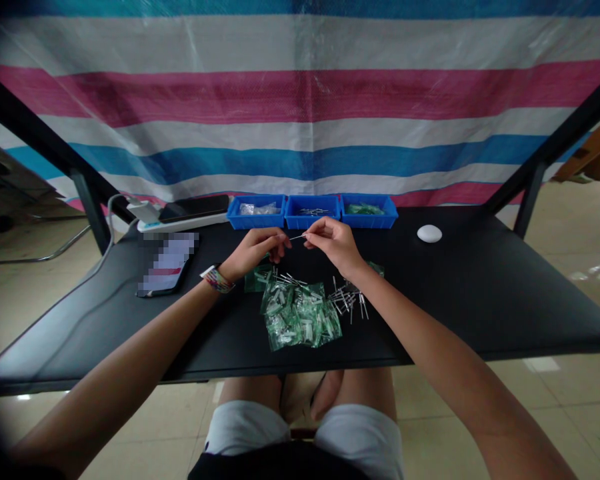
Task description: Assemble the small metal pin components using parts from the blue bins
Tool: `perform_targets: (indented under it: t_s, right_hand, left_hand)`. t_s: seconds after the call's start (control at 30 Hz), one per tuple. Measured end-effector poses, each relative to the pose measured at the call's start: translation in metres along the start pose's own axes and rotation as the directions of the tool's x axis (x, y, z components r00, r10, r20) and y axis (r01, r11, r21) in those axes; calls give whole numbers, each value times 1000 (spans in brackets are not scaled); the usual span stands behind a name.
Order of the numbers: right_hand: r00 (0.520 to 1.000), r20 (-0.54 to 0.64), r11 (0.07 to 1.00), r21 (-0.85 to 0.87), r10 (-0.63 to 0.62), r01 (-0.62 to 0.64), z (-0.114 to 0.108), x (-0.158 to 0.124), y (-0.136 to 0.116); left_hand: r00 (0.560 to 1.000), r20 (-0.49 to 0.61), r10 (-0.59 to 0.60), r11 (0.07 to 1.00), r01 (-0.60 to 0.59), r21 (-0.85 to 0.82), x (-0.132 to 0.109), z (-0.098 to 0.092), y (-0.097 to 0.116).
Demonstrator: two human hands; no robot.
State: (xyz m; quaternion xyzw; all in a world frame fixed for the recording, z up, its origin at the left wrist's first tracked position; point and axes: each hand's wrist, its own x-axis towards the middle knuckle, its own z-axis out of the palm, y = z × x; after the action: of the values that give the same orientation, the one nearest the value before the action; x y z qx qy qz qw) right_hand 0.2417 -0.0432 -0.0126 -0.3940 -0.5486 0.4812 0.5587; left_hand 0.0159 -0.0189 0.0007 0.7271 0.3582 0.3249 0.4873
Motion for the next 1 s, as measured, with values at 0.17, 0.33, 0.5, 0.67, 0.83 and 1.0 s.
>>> perform_targets:
  t_s: [0.17,0.33,0.5,0.67,0.83,1.0]
  right_hand:
    - [999,2,997,55,46,-46,-1,0,-1]
    - [998,12,997,58,54,-55,2,-2,-2]
    - [991,1,990,53,135,-135,1,-2,-2]
    - [973,20,972,41,230,-231,1,-2,-2]
    - [968,77,970,29,238,-240,4,-5,-6]
    - [979,75,982,-9,190,-190,4,-6,-6]
  left_hand:
    - [1000,3,-8,998,8,-60,0,2,-1]
    - [1000,-20,6,993,-8,-117,1,1,-4]
    - [996,-81,37,992,-46,-114,3,0,-6]
    - [992,-112,64,992,-76,-101,3,2,-2]
    - [993,-105,52,993,-63,-103,2,4,3]
    - [995,-101,28,993,-39,-107,2,0,1]
